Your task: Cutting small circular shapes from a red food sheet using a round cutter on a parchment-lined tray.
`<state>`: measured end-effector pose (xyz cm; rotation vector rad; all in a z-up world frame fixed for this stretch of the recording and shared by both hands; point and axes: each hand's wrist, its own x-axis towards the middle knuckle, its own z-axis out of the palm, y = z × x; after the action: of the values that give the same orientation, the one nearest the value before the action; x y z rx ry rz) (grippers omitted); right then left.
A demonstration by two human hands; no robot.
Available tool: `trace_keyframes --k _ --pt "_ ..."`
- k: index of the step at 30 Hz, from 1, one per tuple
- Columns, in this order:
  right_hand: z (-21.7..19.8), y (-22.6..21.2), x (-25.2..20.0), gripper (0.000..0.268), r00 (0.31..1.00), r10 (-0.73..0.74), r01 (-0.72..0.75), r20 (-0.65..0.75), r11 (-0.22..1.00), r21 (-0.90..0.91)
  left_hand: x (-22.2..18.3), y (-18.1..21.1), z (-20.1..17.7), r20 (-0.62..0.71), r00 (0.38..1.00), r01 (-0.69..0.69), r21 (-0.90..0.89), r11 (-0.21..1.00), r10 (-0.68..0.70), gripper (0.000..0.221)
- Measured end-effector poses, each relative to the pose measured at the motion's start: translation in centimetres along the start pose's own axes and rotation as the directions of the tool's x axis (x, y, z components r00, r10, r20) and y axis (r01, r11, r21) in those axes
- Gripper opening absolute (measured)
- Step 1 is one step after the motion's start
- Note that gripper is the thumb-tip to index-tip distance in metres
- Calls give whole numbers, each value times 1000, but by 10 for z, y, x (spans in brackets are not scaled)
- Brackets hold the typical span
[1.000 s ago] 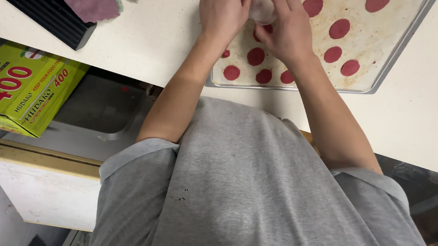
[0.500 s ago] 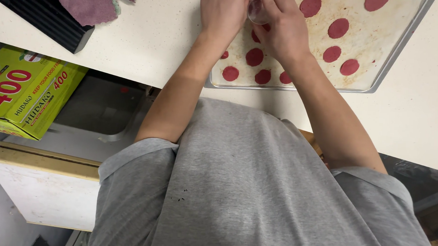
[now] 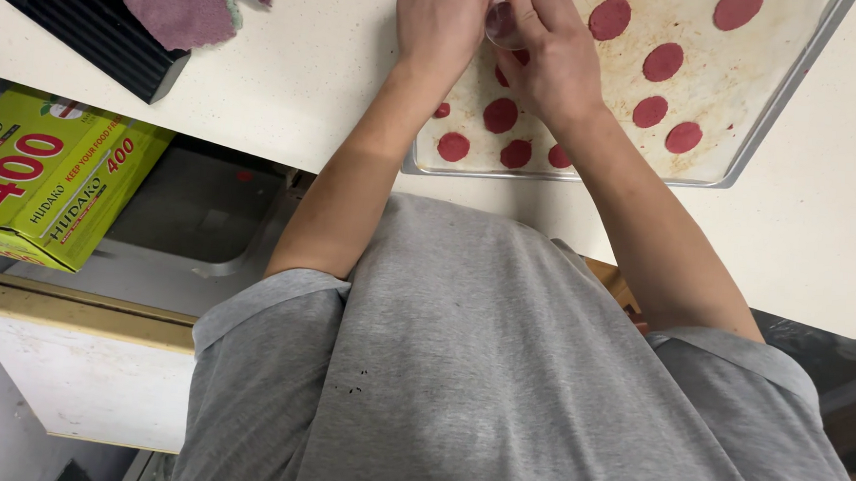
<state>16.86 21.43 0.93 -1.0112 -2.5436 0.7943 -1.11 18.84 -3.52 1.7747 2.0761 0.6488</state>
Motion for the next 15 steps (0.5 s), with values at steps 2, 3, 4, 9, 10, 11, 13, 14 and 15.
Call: trace_keyframes --k 2,3,4,9,10,11,13,14,15 --pt "0 0 0 63 1000 -2 1 -3 1000 -1 1 2 -3 8 1000 5 -19 1000 -5 10" --pt "0 0 0 62 1000 -3 3 -3 1000 -2 1 3 -5 18 1000 13 -38 999 -12 10" --pt "0 0 0 62 1000 -4 4 -6 1000 -4 1 1 -2 16 1000 11 -38 999 -10 10" --pt "-2 -1 0 62 1000 4 -4 1 1000 8 1 2 -5 24 999 31 -38 999 -30 7" --pt "-3 -2 -2 62 1000 5 -5 -3 1000 5 0 2 -7 22 999 26 -38 999 -25 7" --pt "-4 -3 -4 61 999 23 -23 -25 999 25 -2 3 -8 40 999 32 -44 999 -30 8" --pt "-16 -6 -10 60 997 45 -43 -58 998 36 -4 6 -13 53 998 25 -54 998 -22 10" --pt "-24 -8 -12 60 990 113 -103 -89 989 106 -4 7 -16 28 1000 -10 -32 999 11 8" --pt "-32 -9 -14 59 977 181 -159 -115 971 178 -5 8 -19 4 999 -44 -9 999 44 6"
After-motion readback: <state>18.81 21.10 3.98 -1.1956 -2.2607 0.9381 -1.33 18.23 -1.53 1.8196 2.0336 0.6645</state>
